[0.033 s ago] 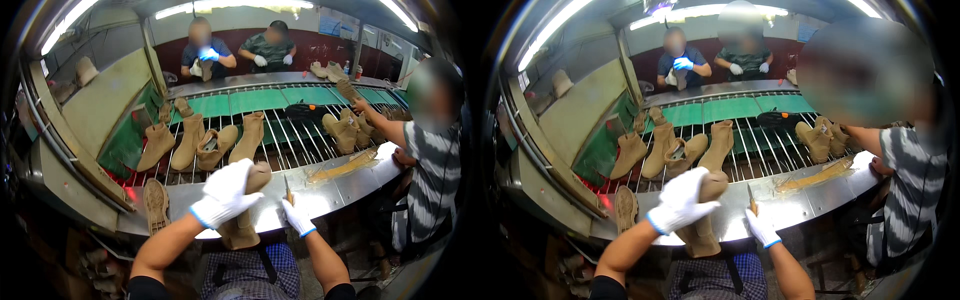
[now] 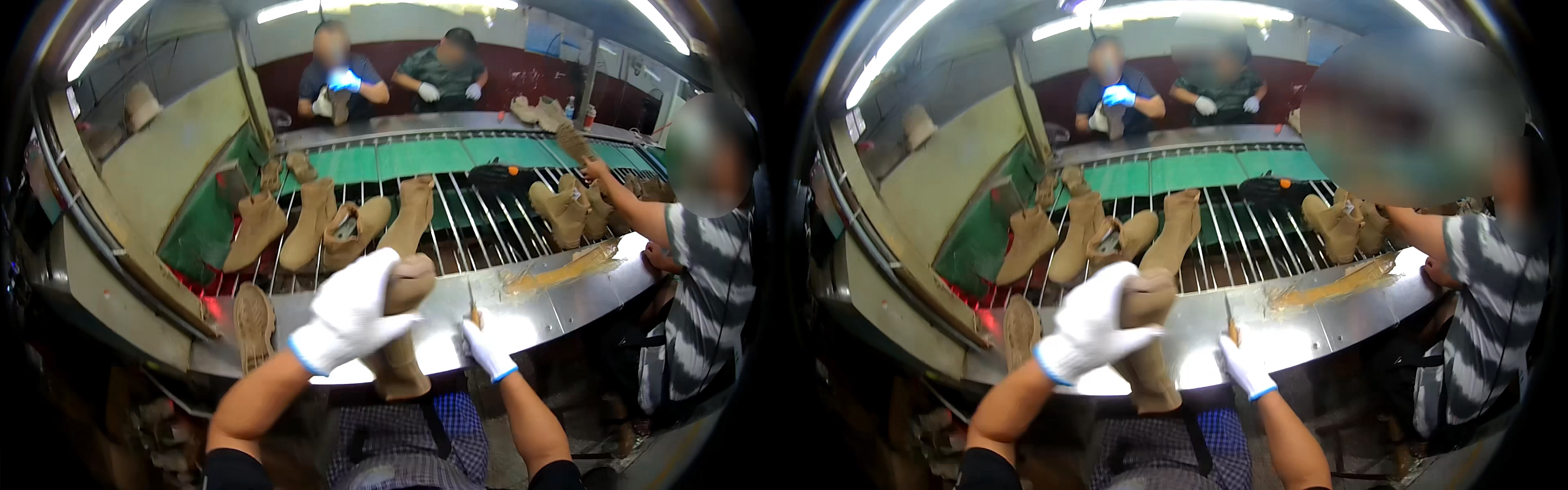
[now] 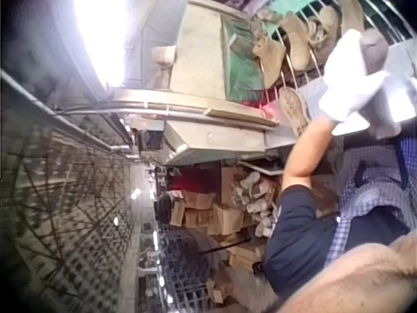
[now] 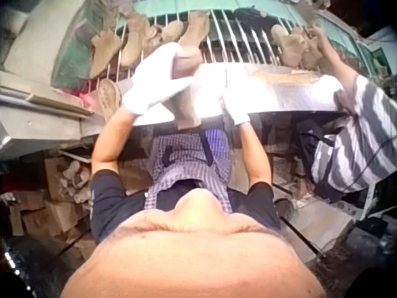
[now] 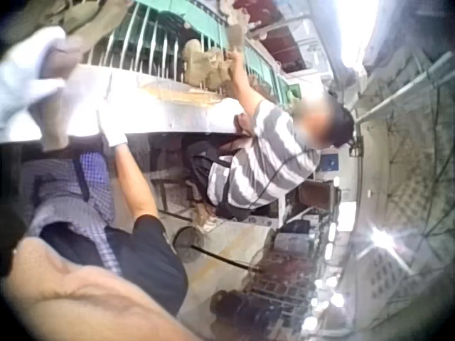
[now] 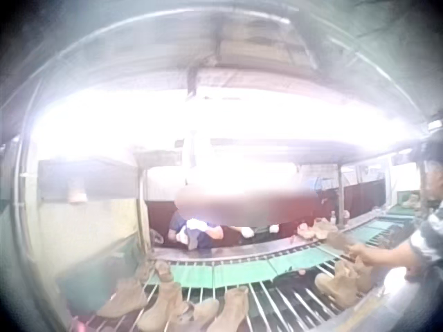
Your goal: The person handles footwear components on a conveyor belt, including picking up boots, using a small knife to trim material from the soles, and placing the shoes back onto the belt.
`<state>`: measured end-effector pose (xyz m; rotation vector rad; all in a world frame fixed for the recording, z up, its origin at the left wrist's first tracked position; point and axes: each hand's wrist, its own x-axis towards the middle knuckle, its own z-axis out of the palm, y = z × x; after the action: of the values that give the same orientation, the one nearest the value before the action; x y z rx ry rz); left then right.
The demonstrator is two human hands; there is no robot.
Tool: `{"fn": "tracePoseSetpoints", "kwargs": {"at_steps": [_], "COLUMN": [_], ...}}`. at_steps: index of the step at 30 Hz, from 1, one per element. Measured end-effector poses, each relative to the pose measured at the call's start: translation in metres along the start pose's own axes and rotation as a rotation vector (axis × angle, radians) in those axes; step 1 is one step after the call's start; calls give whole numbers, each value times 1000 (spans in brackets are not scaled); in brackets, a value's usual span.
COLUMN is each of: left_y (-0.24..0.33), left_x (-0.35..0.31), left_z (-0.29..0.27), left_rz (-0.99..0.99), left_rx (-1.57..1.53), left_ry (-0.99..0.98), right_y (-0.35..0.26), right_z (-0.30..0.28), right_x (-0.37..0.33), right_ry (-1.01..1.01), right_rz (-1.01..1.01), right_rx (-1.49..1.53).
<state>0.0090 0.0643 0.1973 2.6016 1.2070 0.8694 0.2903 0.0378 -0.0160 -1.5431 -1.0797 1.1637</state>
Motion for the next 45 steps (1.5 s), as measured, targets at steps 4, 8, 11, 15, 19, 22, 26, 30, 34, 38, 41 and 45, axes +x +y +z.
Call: {"fn": "tracePoseSetpoints", "kwargs": {"at_steps": [4,8,11,15,19,22,26,30,34,38,41,45], "left_y": [-36,-95,-94,-86,-100,-102,-103,-106,-105,-109,-111,-113], "left_x": [-87,-150,-165,-131,-97,-85,-90,-89,-85,-77,-86,-89], "left_z": [-55,14,24,26,25,29,34,33,29,28,36,38], "left_rz": [-107,-687,-585,-359,-269,-200,-193,-226,-231,-280,-214,-185], "left_rx": [-176,-50,-128,-157,-182,-187,-214,-261,-296,-325,-301,-319], "left_ry": [109,-208,-140,-94,-281,-364,-368,-396,-403,-439,-388,-333], "right_y": [-27,36,-2,-83,-130,-125,-125,-115,-103,-71,-73,-91], "right_z": [22,36,36,39,50,52,65,65,79,89,83,65], "right_x": [-7,11,-8,-46,-78,-91,-90,-92,-90,-76,-77,-81], "right_ry": [-81,47,-83,-230,-337,-320,-197,-257,-190,-257,-358,-289], "right_rz": [137,-265,-151,-370,-637,-598,-639,-602,-551,-291,-205,-640], "right_rx": [286,-263,-397,-619,-899,-1040,-879,-1025,-1056,-473,-323,-621]}}
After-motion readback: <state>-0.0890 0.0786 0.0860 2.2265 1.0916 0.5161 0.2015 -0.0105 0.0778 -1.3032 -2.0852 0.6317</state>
